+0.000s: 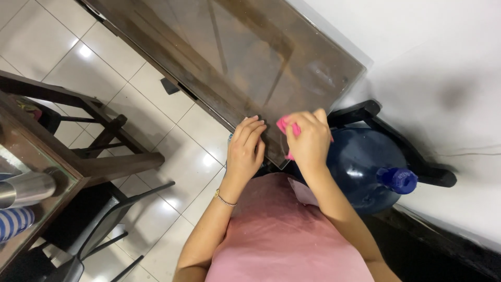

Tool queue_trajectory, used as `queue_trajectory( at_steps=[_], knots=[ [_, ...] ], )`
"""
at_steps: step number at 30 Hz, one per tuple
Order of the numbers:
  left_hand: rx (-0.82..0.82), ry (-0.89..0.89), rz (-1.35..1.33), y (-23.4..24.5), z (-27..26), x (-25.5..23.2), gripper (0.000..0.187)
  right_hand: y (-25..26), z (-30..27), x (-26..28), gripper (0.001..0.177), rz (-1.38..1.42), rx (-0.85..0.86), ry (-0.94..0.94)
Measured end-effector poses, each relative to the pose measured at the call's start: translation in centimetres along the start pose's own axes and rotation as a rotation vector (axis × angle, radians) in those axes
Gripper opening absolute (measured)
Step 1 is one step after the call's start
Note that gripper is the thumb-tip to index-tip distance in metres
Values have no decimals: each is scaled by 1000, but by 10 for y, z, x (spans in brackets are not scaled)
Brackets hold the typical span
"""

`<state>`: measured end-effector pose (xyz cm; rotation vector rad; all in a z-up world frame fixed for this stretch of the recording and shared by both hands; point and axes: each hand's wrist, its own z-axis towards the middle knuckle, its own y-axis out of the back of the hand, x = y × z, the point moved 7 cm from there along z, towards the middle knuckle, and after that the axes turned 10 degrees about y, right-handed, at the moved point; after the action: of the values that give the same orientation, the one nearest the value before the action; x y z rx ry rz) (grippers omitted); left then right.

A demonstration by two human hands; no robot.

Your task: Cleaning a glass-topped table and organizing items on it.

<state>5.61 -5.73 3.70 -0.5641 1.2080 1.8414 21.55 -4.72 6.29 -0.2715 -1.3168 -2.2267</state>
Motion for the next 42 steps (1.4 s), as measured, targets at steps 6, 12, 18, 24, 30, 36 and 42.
queue_trajectory(
  at_steps=[6, 12, 18, 24, 30, 36, 42],
  knots=[
    [-31, -7, -7, -2, 0, 2, 29, 5, 2, 3, 8, 26, -69, 42],
    [-95, 14, -32, -6, -7, 9, 30, 16, -50, -30, 4, 398, 225, -49],
    [-197, 73, -11, 3, -13, 19, 35, 4, 12, -69, 45, 404, 85, -66],
    [-252, 140, -30, 17, -19, 29, 34, -27, 1, 4, 21, 110, 181, 270],
    [-320, 151, -53, 27, -22, 38, 31, -18, -63, 39, 29, 493, 351, 359],
    [-292, 155, -46, 31, -14, 31, 27, 9, -42, 18, 32, 542, 276, 168],
    [-180, 140, 9, 18, -11, 26, 21, 6, -24, 48, 39, -16, 194, 188]
  ],
)
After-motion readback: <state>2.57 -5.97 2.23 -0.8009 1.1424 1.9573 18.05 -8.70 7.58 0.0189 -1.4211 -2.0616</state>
